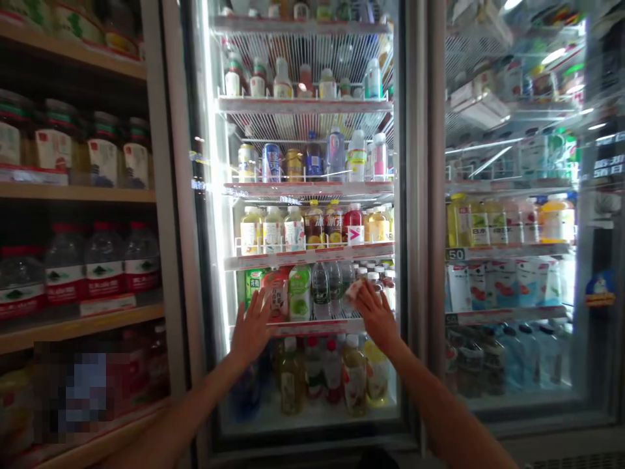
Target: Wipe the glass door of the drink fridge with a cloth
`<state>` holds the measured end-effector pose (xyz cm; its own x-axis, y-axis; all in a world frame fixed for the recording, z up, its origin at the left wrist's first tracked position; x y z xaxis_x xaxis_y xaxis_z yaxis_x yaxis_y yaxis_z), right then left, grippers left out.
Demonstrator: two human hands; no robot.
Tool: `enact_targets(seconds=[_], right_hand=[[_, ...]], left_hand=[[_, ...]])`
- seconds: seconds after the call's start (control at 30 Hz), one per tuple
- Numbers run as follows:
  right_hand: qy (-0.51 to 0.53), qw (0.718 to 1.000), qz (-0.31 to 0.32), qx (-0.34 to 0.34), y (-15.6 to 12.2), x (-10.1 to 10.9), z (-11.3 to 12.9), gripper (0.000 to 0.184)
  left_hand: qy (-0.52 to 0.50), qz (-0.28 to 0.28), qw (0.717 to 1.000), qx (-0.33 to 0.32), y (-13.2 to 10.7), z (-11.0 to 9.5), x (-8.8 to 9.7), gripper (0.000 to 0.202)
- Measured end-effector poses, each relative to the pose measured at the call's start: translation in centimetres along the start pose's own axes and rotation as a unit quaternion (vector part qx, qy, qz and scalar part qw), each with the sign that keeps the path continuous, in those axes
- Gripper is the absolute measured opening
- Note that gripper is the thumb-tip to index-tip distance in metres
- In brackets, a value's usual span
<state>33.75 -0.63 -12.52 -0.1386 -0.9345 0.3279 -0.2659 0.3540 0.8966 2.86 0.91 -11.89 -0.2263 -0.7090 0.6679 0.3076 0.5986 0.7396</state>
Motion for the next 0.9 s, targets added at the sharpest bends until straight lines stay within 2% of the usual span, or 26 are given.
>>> enact_targets(seconds=[0.03, 0.07, 0.1, 0.17, 0.23, 0.3, 0.37, 0.43, 0.47, 0.53, 0.6, 0.67, 0.73, 0.83, 0.87, 0.9], right_hand=[[-0.007, 0.999, -0.004, -0.042, 1.6, 0.3, -1.9, 0.046], [-0.021, 0.992, -0.014, -0.122, 3.1, 0.8, -4.2, 0.045], [-0.028, 0.985, -0.017, -0.168, 4.5, 1.1, -6.0, 0.046], [-0.03, 0.983, -0.011, -0.178, 5.3, 1.4, -7.6, 0.047], [-0.023, 0.989, -0.001, -0.147, 2.6, 1.3, -6.6, 0.044], [-0.016, 0.994, 0.001, -0.104, -2.3, 0.9, -4.0, 0.042], [-0.008, 0.999, -0.026, -0.028, -6.4, 0.1, -1.1, 0.046], [0.001, 0.999, -0.035, 0.007, -7.3, -0.5, 0.2, 0.051], [0.005, 0.999, -0.035, 0.014, -6.2, -0.4, 0.3, 0.052], [0.013, 0.999, -0.041, 0.015, -1.9, 0.3, -0.5, 0.049], [0.014, 0.998, -0.064, -0.025, 3.0, 1.1, -1.6, 0.044], [0.01, 0.992, -0.095, -0.082, 6.1, 1.3, -1.9, 0.044], [0.01, 0.993, -0.102, -0.066, 6.5, 1.2, -0.6, 0.042], [0.016, 0.994, -0.072, 0.077, 4.6, 0.9, 2.2, 0.04], [0.016, 0.992, -0.065, 0.107, 4.2, 1.0, 2.5, 0.04], [0.015, 0.992, -0.068, 0.106, 4.3, 1.1, 2.2, 0.04]], left_hand=[[0.002, -0.003, 1.0, 0.003, -0.2, 0.0, -0.2, 0.061], [0.004, -0.005, 1.0, 0.007, -0.3, -0.1, -0.2, 0.061], [0.005, -0.005, 1.0, 0.011, -0.3, -0.2, -0.2, 0.062], [0.006, 0.0, 1.0, 0.014, -0.4, -0.5, -0.1, 0.062], [0.006, 0.005, 1.0, 0.011, -0.6, -0.6, -0.1, 0.061], [0.005, 0.0, 1.0, 0.001, -0.9, -0.6, -0.4, 0.06], [0.005, -0.011, 1.0, -0.008, -1.2, -0.5, -0.9, 0.06], [0.005, -0.016, 1.0, -0.011, -1.4, -0.4, -1.3, 0.061], [0.003, -0.014, 1.0, -0.011, -1.5, -0.4, -1.3, 0.061], [-0.003, -0.005, 1.0, -0.007, -1.6, -0.5, -1.2, 0.062], [-0.011, 0.008, 1.0, -0.005, -1.6, -0.7, -0.8, 0.064], [-0.013, 0.022, 1.0, -0.003, -1.5, -0.8, -0.7, 0.066], [-0.014, 0.03, 0.999, -0.007, -1.5, -0.9, -0.7, 0.068], [-0.019, 0.023, 0.999, -0.017, -1.8, -0.6, -0.8, 0.067], [-0.021, 0.017, 0.999, -0.022, -1.8, -0.4, -0.8, 0.067], [-0.024, 0.01, 0.999, -0.029, -1.8, -0.2, -0.7, 0.067]])
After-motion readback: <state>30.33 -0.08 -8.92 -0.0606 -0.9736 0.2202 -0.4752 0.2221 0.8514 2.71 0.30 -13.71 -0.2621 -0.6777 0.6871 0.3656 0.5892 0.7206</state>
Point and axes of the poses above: each hand's wrist, its own y-axis towards the middle knuckle, its own x-axis out of the back of the hand, z = x × y, the point moved 4 cm from there along y, towards the middle knuckle, and after that the axes turned 9 degrees about -y, right-handed, at the moved point
